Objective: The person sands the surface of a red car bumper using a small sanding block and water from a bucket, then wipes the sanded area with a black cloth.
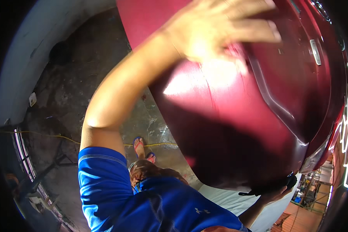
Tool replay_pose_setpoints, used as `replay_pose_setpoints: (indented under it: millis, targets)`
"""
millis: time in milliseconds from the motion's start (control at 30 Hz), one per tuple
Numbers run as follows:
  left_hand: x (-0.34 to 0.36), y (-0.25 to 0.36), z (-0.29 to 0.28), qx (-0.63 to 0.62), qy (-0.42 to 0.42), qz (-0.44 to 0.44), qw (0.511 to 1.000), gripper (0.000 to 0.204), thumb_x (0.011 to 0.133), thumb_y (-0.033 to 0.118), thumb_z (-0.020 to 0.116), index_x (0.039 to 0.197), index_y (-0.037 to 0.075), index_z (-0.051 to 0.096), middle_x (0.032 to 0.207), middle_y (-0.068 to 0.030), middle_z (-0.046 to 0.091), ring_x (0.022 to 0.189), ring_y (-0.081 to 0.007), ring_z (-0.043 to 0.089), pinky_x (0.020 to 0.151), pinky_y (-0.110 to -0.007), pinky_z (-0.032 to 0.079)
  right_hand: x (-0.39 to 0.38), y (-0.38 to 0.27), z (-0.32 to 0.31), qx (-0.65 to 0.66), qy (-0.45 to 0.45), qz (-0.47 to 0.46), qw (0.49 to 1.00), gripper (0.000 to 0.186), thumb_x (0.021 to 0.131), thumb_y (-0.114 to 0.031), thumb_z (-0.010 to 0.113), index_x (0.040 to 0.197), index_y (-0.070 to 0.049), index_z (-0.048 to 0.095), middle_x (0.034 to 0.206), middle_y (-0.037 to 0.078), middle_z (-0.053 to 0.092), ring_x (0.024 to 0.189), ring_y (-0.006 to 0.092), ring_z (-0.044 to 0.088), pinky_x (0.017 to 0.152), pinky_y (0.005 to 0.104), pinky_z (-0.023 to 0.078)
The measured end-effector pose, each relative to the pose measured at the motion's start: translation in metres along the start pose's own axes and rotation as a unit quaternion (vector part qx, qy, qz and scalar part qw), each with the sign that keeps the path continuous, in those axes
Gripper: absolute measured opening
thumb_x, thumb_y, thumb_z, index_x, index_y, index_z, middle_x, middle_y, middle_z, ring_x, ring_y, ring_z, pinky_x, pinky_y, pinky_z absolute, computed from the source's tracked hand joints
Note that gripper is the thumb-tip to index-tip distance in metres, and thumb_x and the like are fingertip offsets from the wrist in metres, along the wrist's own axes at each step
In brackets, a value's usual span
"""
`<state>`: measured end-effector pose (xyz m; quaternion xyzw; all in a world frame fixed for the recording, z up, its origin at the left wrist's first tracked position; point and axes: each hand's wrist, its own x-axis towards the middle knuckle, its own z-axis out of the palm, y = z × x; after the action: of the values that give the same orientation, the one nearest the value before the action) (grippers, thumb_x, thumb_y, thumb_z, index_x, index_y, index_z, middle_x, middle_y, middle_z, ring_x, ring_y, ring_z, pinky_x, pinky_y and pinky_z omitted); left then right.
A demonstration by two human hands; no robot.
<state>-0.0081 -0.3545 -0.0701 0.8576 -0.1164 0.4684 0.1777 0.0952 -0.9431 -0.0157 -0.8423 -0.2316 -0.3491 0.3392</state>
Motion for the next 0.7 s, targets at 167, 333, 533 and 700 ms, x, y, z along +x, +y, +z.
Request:
replay_pose_setpoints:
  millis: [167, 333, 533, 700]
  targets:
    - [-0.119, -0.181, -0.104, 0.378, 0.147, -0.415, 0.814, 0.092, 0.103, 0.072, 0.036, 0.168, 0.01, 0.016, 0.172, -0.0307, 0.001, 0.158, -0.0536, -0.002, 0.121, -0.074, 0.001, 0.012, 0.017, 0.002, 0.002, 0.021, 0.007, 1.0, 0.071, 0.106, -0.055, 0.041, 0.147, 0.003, 0.048, 0.144, 0.022, 0.057, 0.127, 0.0335, 0.059, 0.105, 0.0462, 0.051]
    - [-0.101, -0.107, -0.051, 0.327, 0.111, -0.415, 0.841, 0.102, 0.098, 0.076, 0.041, 0.17, 0.013, 0.003, 0.172, -0.0303, -0.004, 0.157, -0.0545, -0.008, 0.123, -0.068, -0.007, -0.004, -0.015, 0.003, -0.056, 0.021, 0.009, 0.998, 0.068, 0.105, -0.05, 0.04, 0.148, 0.003, 0.046, 0.145, 0.023, 0.056, 0.128, 0.0347, 0.059, 0.105, 0.0487, 0.052]
    - [-0.056, 0.141, 0.068, -0.116, 0.008, 0.041, 0.992, 0.092, 0.078, 0.082, 0.061, 0.16, 0.045, 0.039, 0.176, -0.0013, 0.016, 0.163, -0.0329, 0.007, 0.126, -0.07, 0.008, 0.011, 0.009, -0.004, -0.051, 0.015, 0.047, 0.997, 0.065, 0.107, -0.046, 0.037, 0.149, 0.003, 0.045, 0.148, 0.023, 0.054, 0.131, 0.0353, 0.058, 0.108, 0.0498, 0.05]
    - [-0.033, 0.139, 0.082, -0.134, 0.018, 0.131, 0.982, 0.086, 0.081, 0.083, 0.057, 0.157, 0.046, 0.042, 0.173, 0.0006, 0.025, 0.163, -0.0269, 0.01, 0.127, -0.069, 0.005, 0.007, -0.002, 0.004, 0.002, -0.024, -0.002, 1.0, 0.065, 0.108, -0.047, 0.037, 0.15, 0.003, 0.043, 0.15, 0.023, 0.052, 0.134, 0.035, 0.056, 0.112, 0.0496, 0.048]
